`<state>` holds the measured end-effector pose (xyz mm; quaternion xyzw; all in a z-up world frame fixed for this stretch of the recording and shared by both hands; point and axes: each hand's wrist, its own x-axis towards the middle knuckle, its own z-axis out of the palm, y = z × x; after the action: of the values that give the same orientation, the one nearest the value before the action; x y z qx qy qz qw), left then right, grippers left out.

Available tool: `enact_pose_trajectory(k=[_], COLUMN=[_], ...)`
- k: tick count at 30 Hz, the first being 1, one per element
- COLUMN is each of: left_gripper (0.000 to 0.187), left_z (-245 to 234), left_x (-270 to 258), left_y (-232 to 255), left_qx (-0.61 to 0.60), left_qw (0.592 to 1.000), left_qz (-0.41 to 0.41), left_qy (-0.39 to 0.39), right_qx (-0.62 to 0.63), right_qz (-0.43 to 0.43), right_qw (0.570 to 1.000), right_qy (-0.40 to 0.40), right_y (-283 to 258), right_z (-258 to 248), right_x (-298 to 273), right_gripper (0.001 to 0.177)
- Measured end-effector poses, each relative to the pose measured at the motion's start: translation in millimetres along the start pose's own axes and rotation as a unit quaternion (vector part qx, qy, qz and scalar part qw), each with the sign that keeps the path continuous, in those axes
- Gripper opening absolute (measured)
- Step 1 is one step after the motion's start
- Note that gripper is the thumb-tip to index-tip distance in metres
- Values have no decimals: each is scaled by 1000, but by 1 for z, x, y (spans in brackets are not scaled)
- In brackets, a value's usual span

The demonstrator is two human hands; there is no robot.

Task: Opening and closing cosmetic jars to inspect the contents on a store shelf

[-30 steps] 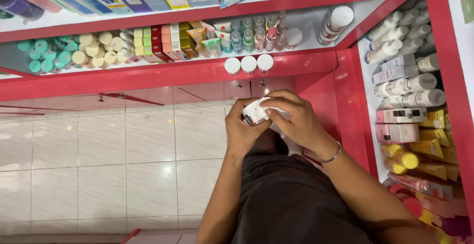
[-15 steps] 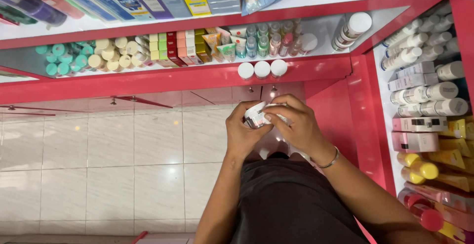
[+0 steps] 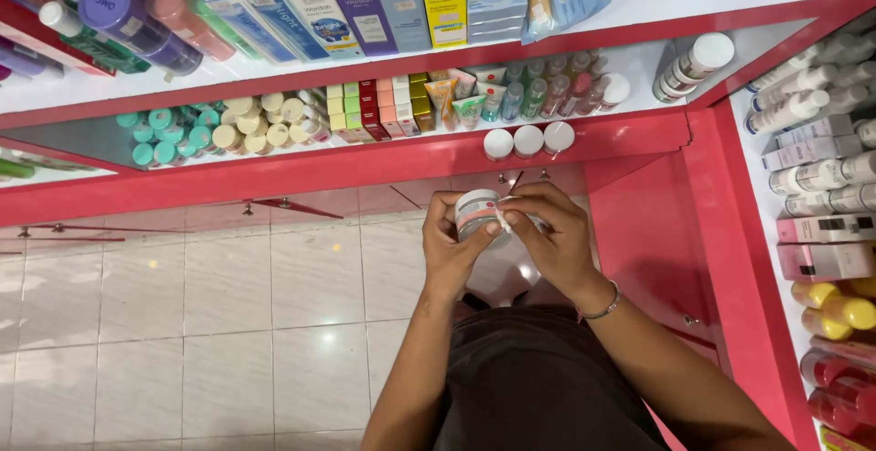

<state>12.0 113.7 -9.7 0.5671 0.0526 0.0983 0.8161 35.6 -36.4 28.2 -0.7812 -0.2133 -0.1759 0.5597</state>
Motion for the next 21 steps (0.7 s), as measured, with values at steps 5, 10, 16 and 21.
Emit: enact_pose_trajectory(k=[5,10,16,21], left_gripper=[50,45,40,37], left_z=[-5,-4,9,23], left_x=[-2,5,-4,-11], left_y=[4,6,0,-7], left_qx=[-47,-90,-140,-174], left_qw=[996,985,955,914], left_qz=[-67,-144,-256,-362], left_qy=[-17,-40,-49,-54], right_qx=[-36,-78,-127,-170], right_qz=[2,10,32,53], right_qw=[999,995,988,978], right_qy=[26,56,79,104], right_y=[-8,-22,-19,-28], right_z=[16,26,17,10], right_x=[2,-16,-17,-49], right_gripper=[9,9,8,8])
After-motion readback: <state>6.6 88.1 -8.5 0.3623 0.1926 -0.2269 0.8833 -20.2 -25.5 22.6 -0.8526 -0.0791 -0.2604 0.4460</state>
